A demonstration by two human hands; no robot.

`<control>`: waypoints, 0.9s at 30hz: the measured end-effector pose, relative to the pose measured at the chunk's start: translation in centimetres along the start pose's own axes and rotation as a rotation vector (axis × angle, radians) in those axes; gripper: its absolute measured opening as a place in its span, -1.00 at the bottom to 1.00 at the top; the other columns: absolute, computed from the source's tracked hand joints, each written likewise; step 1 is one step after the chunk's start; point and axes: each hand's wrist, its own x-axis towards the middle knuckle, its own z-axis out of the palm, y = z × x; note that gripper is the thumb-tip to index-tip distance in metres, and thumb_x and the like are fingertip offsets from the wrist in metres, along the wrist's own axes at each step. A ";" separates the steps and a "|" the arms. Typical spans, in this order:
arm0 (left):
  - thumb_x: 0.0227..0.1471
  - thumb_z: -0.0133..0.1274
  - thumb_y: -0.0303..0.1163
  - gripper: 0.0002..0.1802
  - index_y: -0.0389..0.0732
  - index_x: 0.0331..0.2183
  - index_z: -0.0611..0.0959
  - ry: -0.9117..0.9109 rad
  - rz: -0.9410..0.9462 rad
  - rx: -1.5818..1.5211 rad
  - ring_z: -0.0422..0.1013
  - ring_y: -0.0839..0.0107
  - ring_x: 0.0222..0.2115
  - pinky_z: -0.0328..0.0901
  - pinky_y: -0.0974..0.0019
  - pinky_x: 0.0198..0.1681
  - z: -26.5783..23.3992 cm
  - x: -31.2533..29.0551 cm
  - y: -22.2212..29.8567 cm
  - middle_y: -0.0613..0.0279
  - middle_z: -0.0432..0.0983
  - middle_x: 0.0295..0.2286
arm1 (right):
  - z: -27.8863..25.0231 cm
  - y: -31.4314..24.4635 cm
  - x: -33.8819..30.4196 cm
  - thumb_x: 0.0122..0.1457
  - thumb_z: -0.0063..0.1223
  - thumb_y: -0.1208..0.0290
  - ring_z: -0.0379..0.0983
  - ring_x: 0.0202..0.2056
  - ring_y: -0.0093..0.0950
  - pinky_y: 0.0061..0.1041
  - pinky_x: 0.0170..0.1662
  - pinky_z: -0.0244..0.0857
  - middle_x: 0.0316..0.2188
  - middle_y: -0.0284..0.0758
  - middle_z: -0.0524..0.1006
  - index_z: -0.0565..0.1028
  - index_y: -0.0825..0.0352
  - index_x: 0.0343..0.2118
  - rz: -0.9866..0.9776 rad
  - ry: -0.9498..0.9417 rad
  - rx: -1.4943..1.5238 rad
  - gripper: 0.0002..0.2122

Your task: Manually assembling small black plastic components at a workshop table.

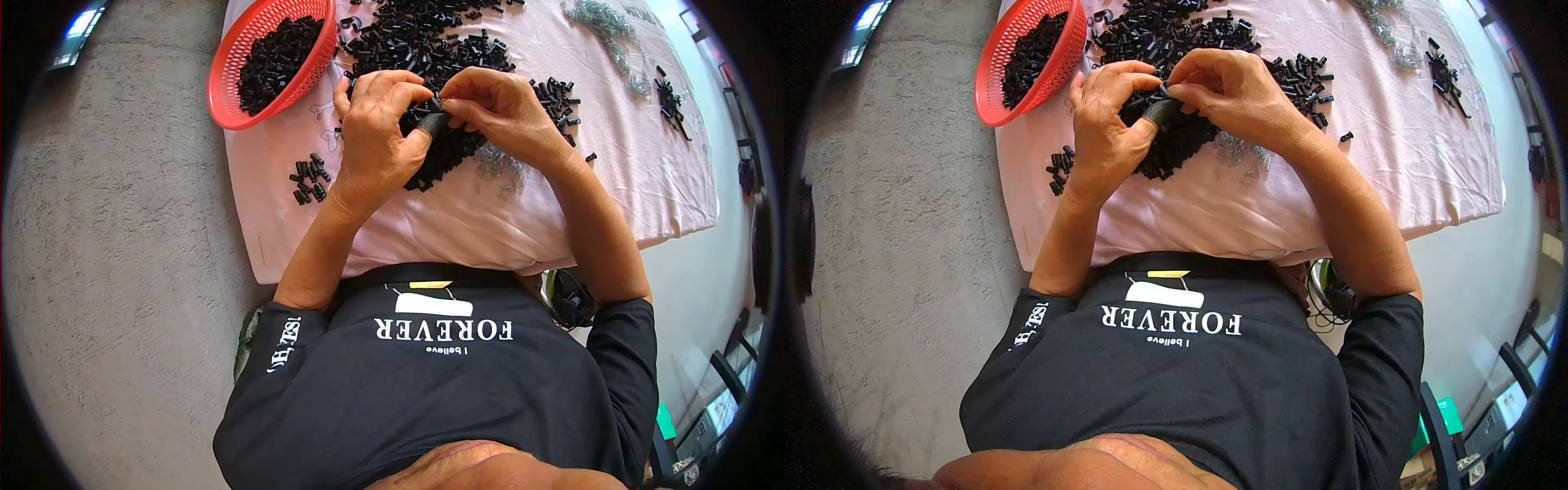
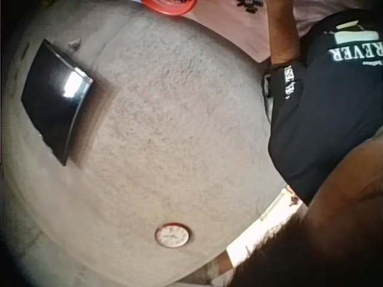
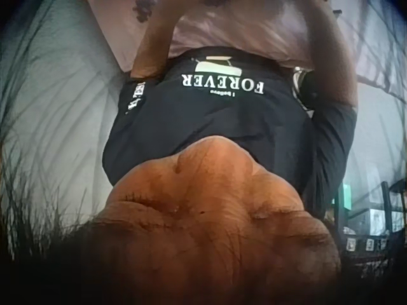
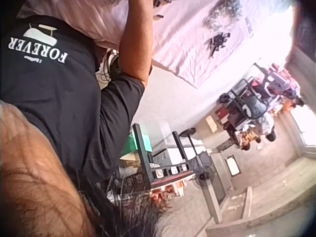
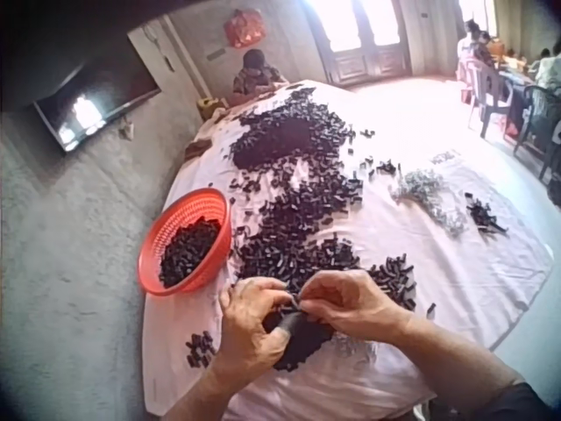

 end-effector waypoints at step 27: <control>-0.33 0.06 -0.60 -0.70 -0.07 -0.42 0.65 -0.212 0.148 0.019 0.14 0.18 0.13 -0.24 -0.16 0.17 1.7 -5.2 4.9 0.21 0.33 0.03 | -2.6 0.8 0.7 0.28 -0.03 0.27 0.32 -0.47 -0.80 -0.82 -0.40 0.24 -0.50 -0.54 0.44 0.53 0.25 -0.24 0.104 0.130 0.238 -0.82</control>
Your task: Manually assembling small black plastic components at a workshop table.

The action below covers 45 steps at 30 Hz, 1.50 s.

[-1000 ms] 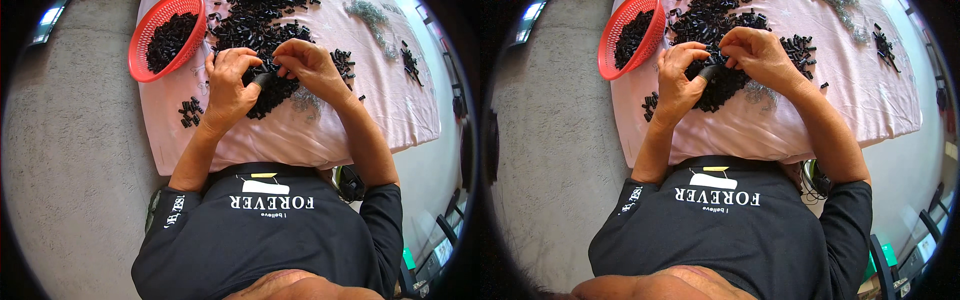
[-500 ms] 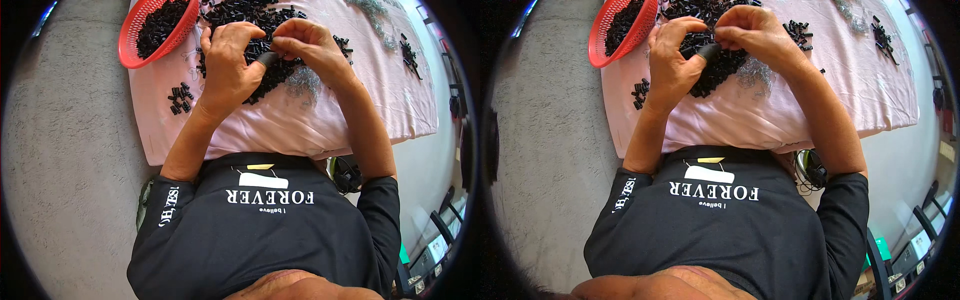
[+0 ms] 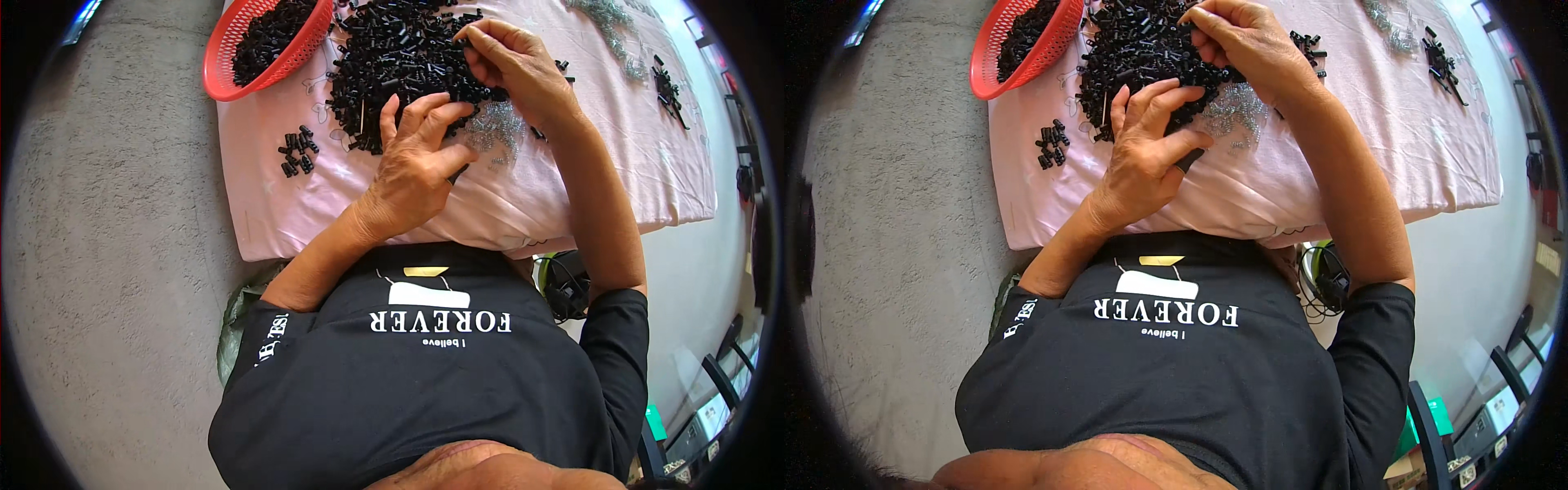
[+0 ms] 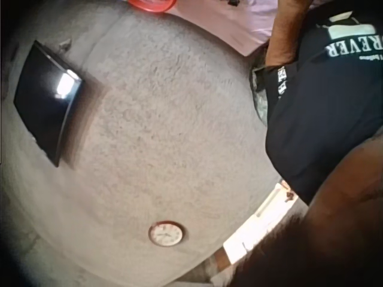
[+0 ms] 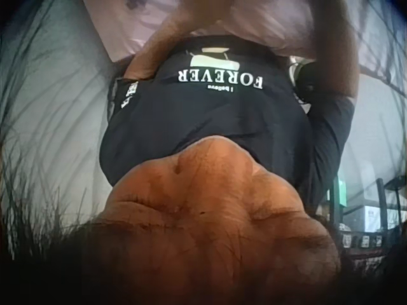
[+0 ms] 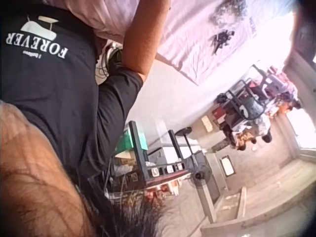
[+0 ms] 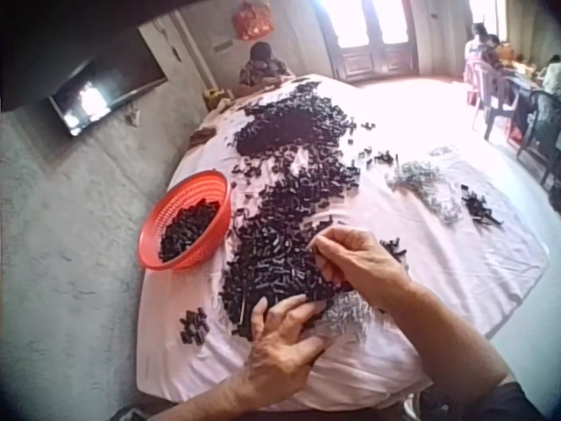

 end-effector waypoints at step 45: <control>-0.15 0.03 -0.72 -0.81 -0.34 -0.38 0.59 0.386 -0.388 -0.488 0.50 0.54 -0.38 0.38 0.47 -0.25 -4.0 0.1 -1.0 0.23 0.56 -0.45 | 2.3 -0.5 -1.5 0.23 0.02 0.43 0.56 -0.34 -0.60 -0.67 -0.22 0.48 -0.36 -0.29 0.58 0.46 0.39 -0.16 0.082 -0.558 0.166 -0.82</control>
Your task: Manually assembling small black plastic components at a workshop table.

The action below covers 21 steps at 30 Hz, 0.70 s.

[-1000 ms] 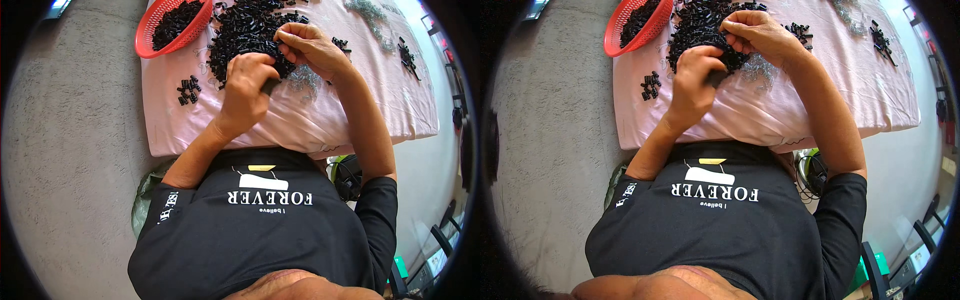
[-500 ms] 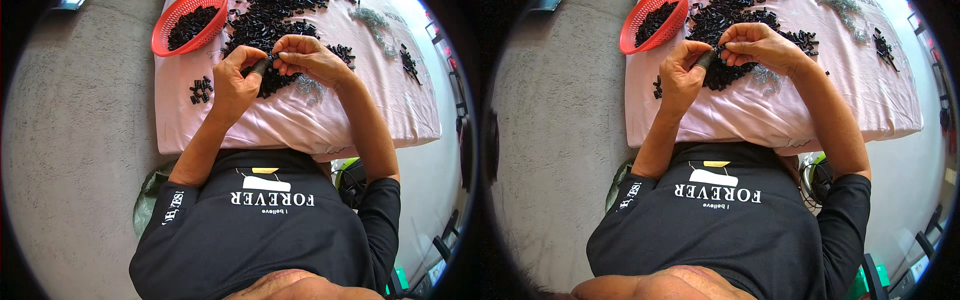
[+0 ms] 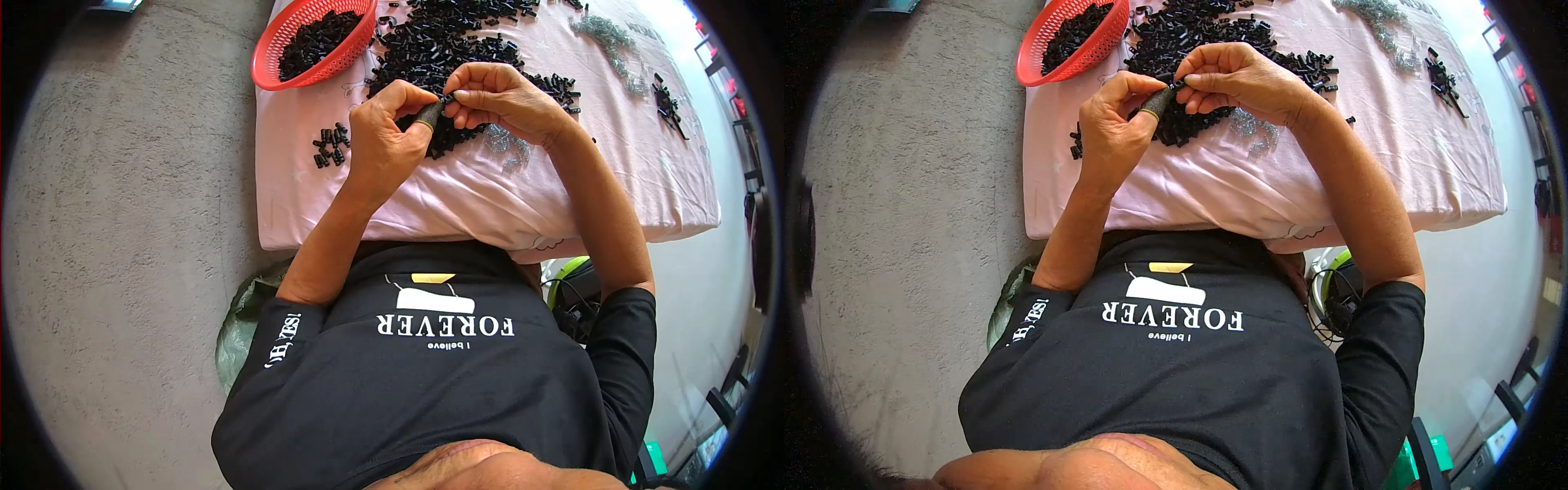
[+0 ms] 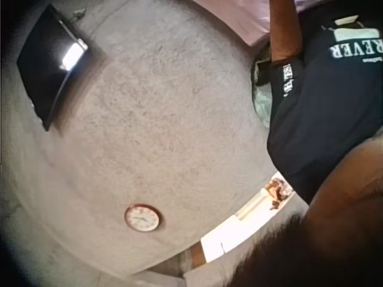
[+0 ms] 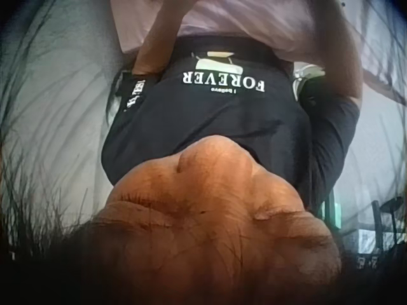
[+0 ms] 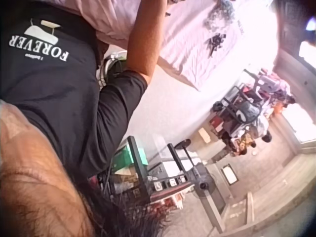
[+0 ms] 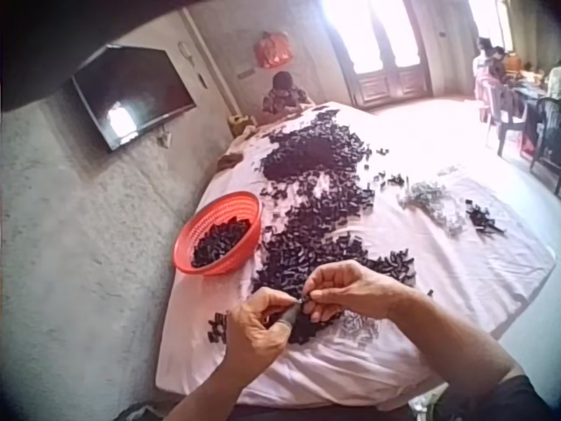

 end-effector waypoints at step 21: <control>-0.08 0.05 -0.73 -0.84 -0.35 -0.35 0.58 -0.210 -0.064 -0.072 0.46 0.61 -0.35 0.37 0.51 -0.22 -0.9 0.8 0.6 0.29 0.53 -0.42 | 0.1 0.0 -0.2 0.22 0.05 0.40 0.50 -0.39 -0.70 -0.71 -0.23 0.43 -0.39 -0.40 0.55 0.48 0.37 -0.20 0.005 -0.084 -0.074 -0.83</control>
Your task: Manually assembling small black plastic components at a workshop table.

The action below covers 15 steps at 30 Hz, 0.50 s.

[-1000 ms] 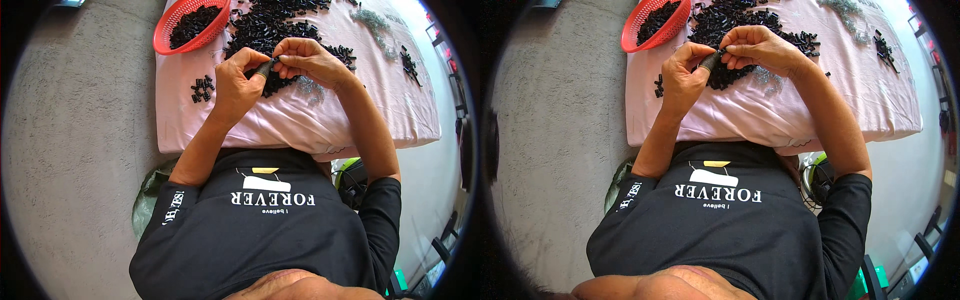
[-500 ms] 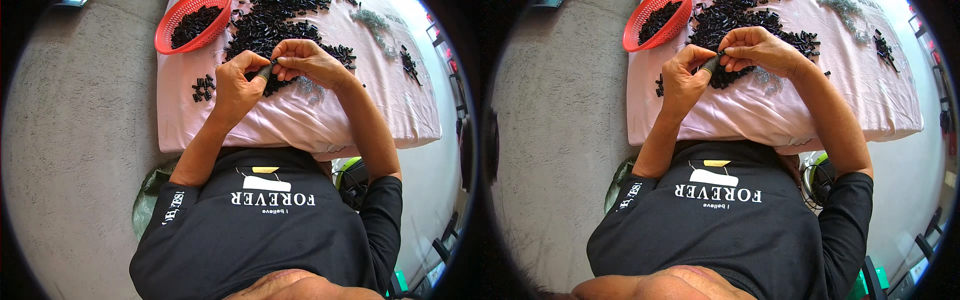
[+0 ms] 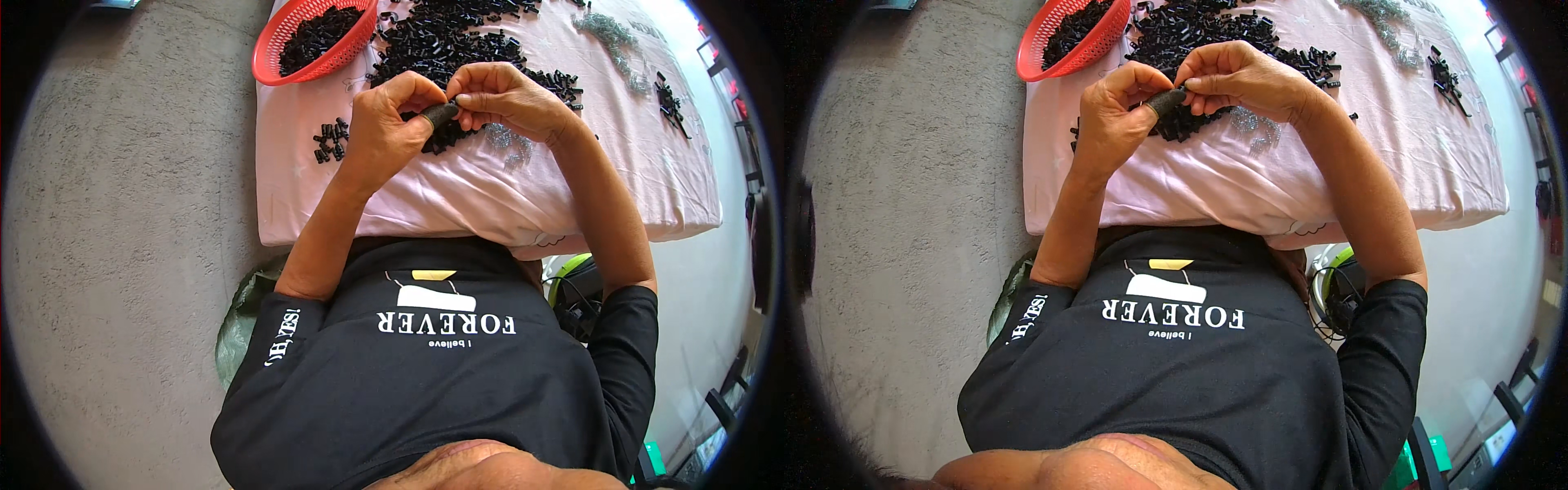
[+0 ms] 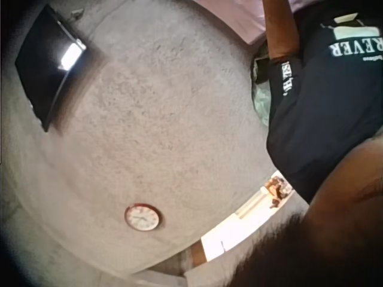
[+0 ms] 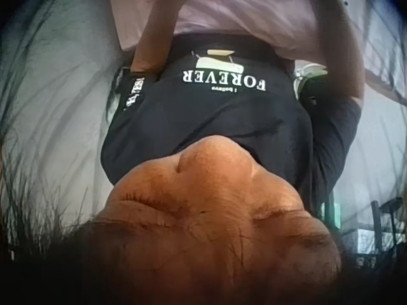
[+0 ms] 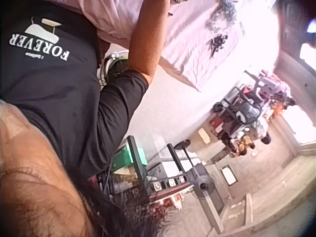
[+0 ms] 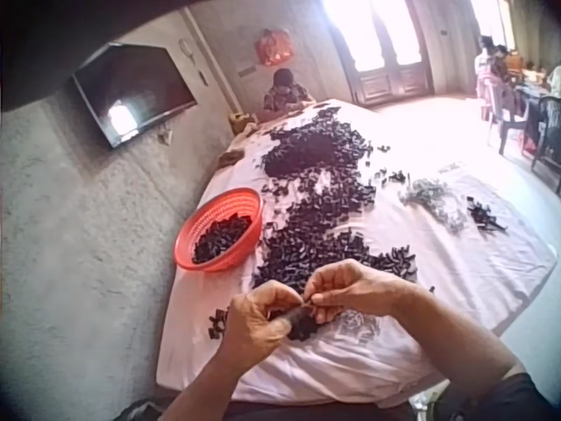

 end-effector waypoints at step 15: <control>-0.18 0.10 -0.65 -0.86 -0.32 -0.43 0.62 -0.135 0.039 0.429 0.45 0.41 -0.50 0.33 0.39 -0.42 0.3 -3.4 -3.1 0.17 0.49 -0.48 | -1.4 0.3 0.2 0.22 0.04 0.42 0.50 -0.40 -0.71 -0.74 -0.25 0.43 -0.38 -0.39 0.57 0.49 0.34 -0.19 -0.026 0.175 0.041 -0.85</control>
